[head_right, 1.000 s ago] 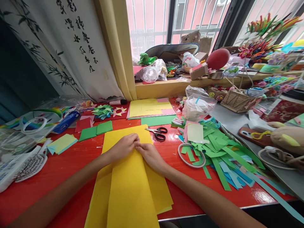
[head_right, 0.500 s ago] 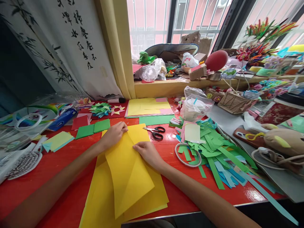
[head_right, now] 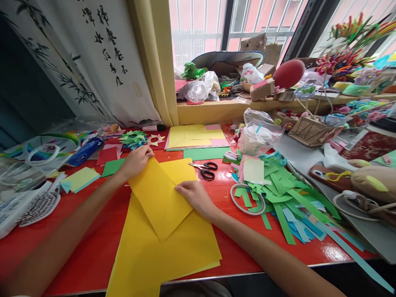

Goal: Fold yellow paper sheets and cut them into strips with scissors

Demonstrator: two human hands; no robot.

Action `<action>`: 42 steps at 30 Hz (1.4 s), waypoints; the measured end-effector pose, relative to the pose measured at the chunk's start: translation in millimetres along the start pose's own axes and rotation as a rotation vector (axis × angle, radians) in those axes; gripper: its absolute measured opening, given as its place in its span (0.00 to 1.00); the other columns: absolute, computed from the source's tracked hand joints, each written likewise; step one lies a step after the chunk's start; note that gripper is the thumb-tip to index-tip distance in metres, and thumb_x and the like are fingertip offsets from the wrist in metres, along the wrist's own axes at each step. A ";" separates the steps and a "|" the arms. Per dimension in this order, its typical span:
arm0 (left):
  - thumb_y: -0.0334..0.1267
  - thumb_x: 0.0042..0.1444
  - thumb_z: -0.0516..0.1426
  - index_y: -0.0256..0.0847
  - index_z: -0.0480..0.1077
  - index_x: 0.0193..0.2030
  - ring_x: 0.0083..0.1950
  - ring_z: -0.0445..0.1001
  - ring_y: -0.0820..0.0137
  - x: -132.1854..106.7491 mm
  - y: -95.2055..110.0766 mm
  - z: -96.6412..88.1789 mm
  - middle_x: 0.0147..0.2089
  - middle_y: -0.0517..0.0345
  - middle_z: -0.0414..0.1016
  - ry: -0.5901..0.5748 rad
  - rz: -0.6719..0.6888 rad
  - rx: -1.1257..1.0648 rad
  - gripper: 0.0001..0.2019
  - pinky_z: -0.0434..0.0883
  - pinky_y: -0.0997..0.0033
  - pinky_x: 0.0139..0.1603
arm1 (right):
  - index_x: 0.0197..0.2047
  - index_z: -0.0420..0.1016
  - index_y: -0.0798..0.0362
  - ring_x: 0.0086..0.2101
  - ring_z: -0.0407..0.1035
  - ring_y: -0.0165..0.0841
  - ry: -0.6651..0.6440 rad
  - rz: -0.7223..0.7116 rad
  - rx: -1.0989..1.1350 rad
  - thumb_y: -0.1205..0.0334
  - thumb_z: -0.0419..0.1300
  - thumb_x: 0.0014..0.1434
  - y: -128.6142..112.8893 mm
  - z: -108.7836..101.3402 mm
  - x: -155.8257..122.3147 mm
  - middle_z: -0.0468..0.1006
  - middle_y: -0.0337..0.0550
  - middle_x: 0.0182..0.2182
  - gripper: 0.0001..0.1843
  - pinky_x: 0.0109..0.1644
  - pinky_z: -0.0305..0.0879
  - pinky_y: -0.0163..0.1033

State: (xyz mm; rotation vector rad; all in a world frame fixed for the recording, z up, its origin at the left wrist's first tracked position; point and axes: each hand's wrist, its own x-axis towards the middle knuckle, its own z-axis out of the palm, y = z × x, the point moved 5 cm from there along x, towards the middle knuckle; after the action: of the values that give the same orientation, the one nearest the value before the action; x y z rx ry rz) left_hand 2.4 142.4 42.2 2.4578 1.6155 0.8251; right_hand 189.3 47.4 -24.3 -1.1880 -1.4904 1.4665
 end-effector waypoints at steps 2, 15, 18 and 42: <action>0.35 0.55 0.46 0.42 0.58 0.28 0.35 0.65 0.66 1.8 -6.6 -4.6 0.32 0.56 0.66 0.024 -0.015 0.010 0.05 0.57 0.70 0.34 | 0.24 0.70 0.56 0.23 0.63 0.29 0.012 -0.020 -0.021 0.54 0.55 0.52 -2.4 -1.5 -0.3 0.71 0.38 0.22 0.14 0.25 0.54 0.33; 0.37 0.58 0.46 0.43 0.60 0.30 0.41 0.63 0.64 -2.7 4.5 -84.6 0.36 0.54 0.64 0.486 -0.079 0.073 0.07 0.60 0.61 0.39 | 0.30 0.72 0.58 0.29 0.73 0.34 0.013 -0.051 0.175 0.53 0.58 0.50 -15.1 -15.2 8.3 0.77 0.45 0.25 0.15 0.36 0.69 0.40; 0.40 0.59 0.46 0.46 0.61 0.31 0.40 0.64 0.67 -16.3 36.4 -105.6 0.37 0.54 0.63 0.657 -0.001 0.071 0.07 0.61 0.60 0.37 | 0.30 0.72 0.57 0.30 0.73 0.34 0.035 -0.070 0.182 0.53 0.59 0.49 -20.8 -22.1 7.1 0.78 0.45 0.27 0.14 0.37 0.69 0.39; 0.30 0.57 0.47 0.36 0.63 0.31 0.23 0.60 0.72 -131.9 208.6 7.7 0.26 0.60 0.62 -0.134 0.915 0.254 0.06 0.54 0.69 0.19 | 0.40 0.72 0.51 0.36 0.70 0.34 0.103 0.046 0.511 0.58 0.57 0.52 -8.4 -30.9 3.2 0.77 0.42 0.33 0.12 0.35 0.66 0.34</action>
State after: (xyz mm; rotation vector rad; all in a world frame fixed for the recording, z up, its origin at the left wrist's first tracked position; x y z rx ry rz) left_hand 139.3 -62.4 58.6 3.3582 0.5024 0.4933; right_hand 216.3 61.1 -13.5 -0.9664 -0.9421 1.6589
